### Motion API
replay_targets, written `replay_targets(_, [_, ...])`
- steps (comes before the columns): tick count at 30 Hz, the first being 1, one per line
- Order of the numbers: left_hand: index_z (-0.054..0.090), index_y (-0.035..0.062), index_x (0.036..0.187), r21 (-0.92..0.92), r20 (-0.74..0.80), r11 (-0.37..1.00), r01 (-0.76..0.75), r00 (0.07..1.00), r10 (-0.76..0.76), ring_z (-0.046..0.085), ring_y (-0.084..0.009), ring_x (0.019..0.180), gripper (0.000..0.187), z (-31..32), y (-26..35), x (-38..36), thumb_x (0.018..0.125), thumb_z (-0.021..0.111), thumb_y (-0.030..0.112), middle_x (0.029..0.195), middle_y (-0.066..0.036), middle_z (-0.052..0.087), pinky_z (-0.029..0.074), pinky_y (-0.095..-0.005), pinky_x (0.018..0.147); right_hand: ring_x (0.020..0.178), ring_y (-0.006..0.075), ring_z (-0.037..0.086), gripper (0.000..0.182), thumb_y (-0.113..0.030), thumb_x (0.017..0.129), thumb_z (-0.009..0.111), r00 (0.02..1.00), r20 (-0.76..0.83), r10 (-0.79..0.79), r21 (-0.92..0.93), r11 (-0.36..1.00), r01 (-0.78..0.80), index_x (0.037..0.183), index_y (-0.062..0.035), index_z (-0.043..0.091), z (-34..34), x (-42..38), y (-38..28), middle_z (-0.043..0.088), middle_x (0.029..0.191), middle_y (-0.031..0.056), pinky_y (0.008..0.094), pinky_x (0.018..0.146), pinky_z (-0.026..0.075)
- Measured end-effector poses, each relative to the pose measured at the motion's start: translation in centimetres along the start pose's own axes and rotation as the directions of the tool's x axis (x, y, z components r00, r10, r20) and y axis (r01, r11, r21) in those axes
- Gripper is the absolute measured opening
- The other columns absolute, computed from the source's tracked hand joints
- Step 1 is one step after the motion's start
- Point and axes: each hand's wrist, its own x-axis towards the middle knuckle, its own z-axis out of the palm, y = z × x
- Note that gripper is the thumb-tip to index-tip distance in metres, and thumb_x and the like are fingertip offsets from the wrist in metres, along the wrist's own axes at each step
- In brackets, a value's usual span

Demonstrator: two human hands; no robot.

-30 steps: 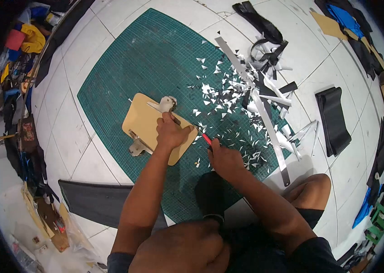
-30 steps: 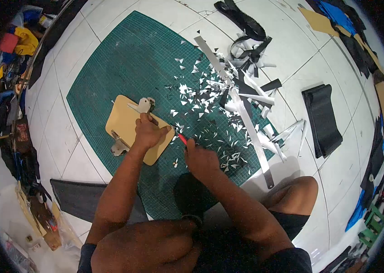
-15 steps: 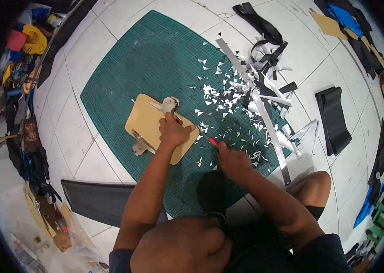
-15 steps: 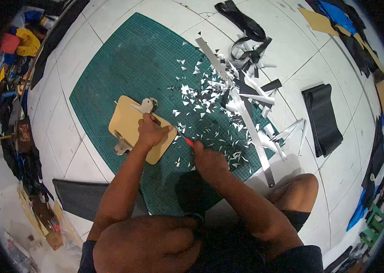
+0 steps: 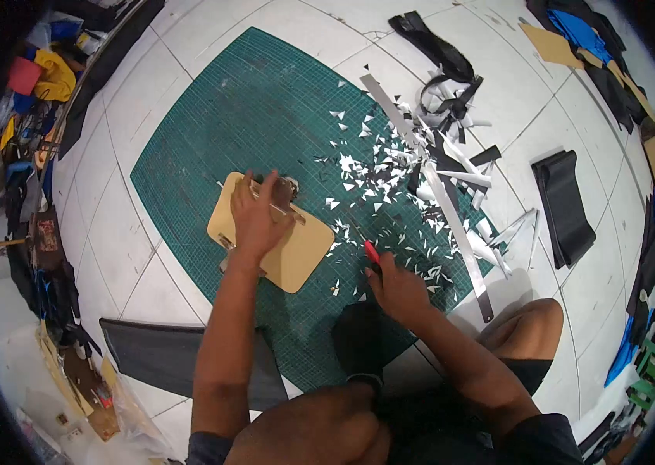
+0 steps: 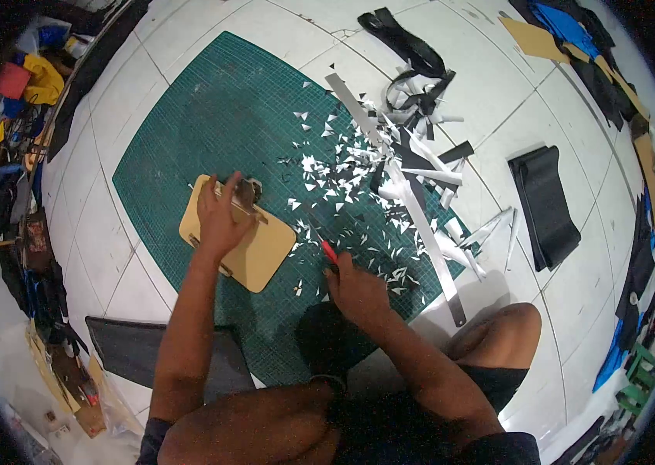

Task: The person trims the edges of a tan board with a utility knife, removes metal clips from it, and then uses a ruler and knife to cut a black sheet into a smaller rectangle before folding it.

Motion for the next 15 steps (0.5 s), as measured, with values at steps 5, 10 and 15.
replay_targets(5, [0.054, 0.0038, 0.128, -0.105, 0.281, 0.988, 0.111, 0.957, -0.078, 0.042, -0.0439, 0.133, 0.071, -0.5, -3.6, 1.0, 0.074, 0.082, 0.04, 0.142, -0.026, 0.043, 0.041, -0.0491, 0.106, 0.067, 0.0413, 0.068, 0.031, -0.031, 0.1, 0.051, 0.999, 0.03, 0.034, 0.06, 0.998, -0.036, 0.11, -0.0032, 0.043, 0.6, 0.5, -0.7, 0.067, 0.078, 0.0212, 0.0511, 0.059, 0.054])
replay_targets(10, [0.054, 0.0049, 0.125, 0.045, 0.205, 0.902, 0.43, 0.879, -0.43, 0.049, -0.0455, 0.121, 0.068, -1.2, -4.4, -2.8, 0.08, 0.075, 0.051, 0.13, -0.021, 0.051, 0.046, -0.0536, 0.097, 0.069, 0.0434, 0.067, 0.029, -0.026, 0.097, 0.054, 0.999, -0.016, 0.033, 0.042, 0.999, -0.032, 0.11, -0.0037, 0.042, 1.3, -0.3, -0.1, 0.066, 0.081, 0.0228, 0.0523, 0.061, 0.054])
replay_targets(15, [0.054, 0.004, 0.124, 0.125, 0.148, 0.801, 0.586, 0.787, -0.599, 0.054, -0.0429, 0.114, 0.064, -3.1, -2.3, -6.0, 0.082, 0.074, 0.049, 0.124, -0.022, 0.052, 0.046, -0.0516, 0.095, 0.069, 0.0435, 0.067, 0.027, -0.018, 0.092, 0.056, 0.999, 0.011, -0.046, 0.029, 0.999, 0.045, 0.111, -0.0048, 0.042, 1.9, 0.3, -0.3, 0.065, 0.078, 0.023, 0.0532, 0.059, 0.053])
